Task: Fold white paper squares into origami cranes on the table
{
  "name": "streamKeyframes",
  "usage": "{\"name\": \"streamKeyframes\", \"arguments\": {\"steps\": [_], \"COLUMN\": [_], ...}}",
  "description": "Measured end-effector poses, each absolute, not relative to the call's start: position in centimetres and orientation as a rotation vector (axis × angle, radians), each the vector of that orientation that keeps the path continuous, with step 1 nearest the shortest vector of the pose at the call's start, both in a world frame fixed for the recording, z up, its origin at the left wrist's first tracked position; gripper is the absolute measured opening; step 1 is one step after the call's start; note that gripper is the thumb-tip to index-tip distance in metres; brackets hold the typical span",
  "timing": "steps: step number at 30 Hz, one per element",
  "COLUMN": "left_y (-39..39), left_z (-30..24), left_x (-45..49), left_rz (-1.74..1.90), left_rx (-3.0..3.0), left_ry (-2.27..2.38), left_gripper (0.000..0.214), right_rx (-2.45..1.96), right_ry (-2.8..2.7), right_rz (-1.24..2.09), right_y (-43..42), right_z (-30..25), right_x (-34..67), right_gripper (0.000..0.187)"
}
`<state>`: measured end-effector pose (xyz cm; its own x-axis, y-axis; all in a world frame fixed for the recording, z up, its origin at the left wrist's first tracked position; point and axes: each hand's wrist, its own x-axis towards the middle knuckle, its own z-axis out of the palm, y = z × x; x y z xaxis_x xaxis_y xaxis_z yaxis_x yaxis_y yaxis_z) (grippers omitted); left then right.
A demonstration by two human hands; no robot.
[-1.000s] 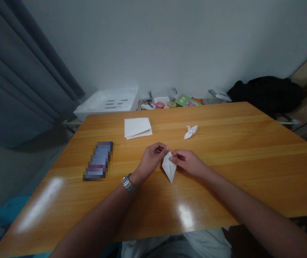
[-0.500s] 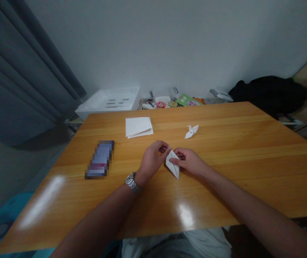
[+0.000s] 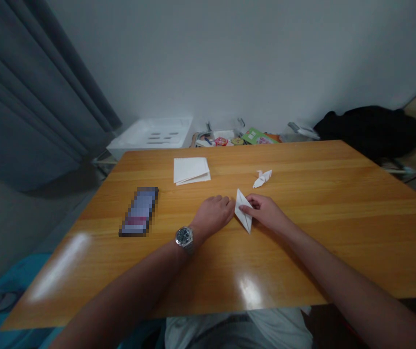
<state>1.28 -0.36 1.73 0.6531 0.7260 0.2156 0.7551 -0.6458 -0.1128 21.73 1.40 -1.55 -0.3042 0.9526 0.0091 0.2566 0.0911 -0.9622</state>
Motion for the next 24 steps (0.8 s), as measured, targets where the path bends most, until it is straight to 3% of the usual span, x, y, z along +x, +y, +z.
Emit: {"name": "streamKeyframes", "arguments": {"steps": [6,12,19,24], "left_y": [-0.1,0.0,0.1,0.6], "left_z": [1.4,1.2,0.4,0.2], "left_x": [1.5,1.0,0.1,-0.5], "left_rz": [-0.088,-0.186,-0.509,-1.024], "left_rx": [-2.743,-2.731,-2.702,-2.79], "left_ry": [-1.181,-1.24,-1.501,-1.814], "left_gripper": [0.022,0.021,0.024,0.024], "right_rx": [-1.198,-1.209,-1.169,-1.144], "right_ry": [-1.648,-1.643,-1.624,-1.756], "right_rz": [1.267,1.267,1.32,1.273], "right_y": [1.4,1.4,1.4,2.3], "right_z": [-1.5,-1.3,0.0,1.2], "right_x": [21.7,21.5,21.2,20.9], "right_gripper": [0.029,0.031,0.029,0.026]}}
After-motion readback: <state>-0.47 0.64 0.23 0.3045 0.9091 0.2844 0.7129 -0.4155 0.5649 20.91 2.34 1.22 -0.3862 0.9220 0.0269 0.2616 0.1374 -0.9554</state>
